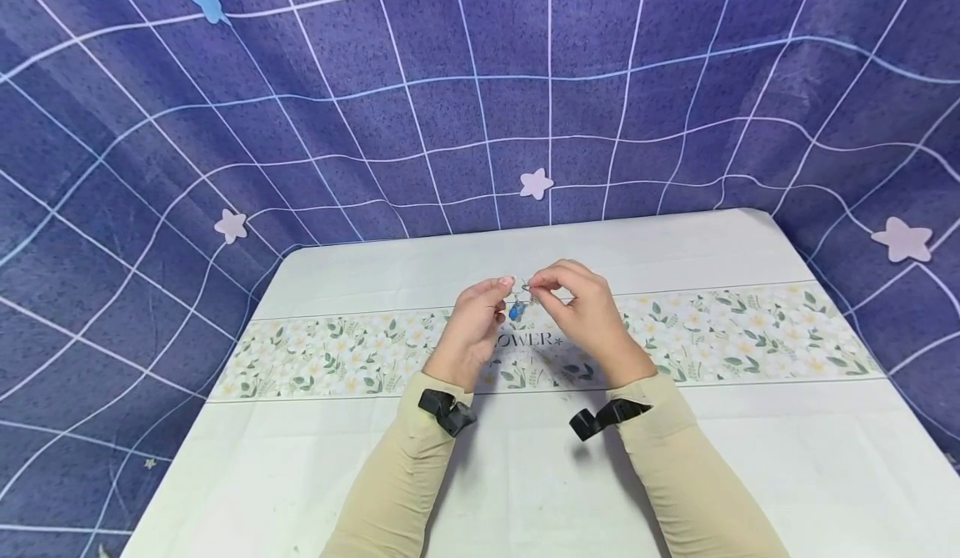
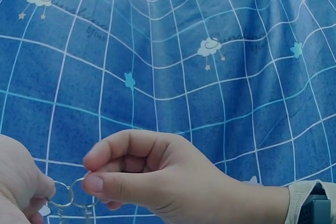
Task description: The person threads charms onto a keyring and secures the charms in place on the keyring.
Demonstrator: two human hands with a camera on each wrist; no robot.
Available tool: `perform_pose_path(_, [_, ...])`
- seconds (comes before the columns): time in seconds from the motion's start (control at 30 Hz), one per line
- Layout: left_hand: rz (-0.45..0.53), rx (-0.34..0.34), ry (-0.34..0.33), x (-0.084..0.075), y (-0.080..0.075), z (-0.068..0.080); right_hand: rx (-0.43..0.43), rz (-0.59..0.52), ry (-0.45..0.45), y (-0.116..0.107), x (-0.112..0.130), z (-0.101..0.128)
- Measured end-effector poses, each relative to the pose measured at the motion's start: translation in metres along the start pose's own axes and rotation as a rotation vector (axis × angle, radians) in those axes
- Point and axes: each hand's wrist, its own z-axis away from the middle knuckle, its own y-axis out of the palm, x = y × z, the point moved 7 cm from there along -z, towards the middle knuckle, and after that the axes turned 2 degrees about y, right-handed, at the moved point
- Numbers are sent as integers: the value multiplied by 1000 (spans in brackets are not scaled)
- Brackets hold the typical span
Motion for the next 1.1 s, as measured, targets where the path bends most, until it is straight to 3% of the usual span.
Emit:
perform_pose_path(0.47, [-56,188,-74,0,4,1,-61,-19,38,-5,-2,0])
perform_pose_path(1.1, [-71,242,10,-6,5,-1,-36,-37,-14,-5,-1,0])
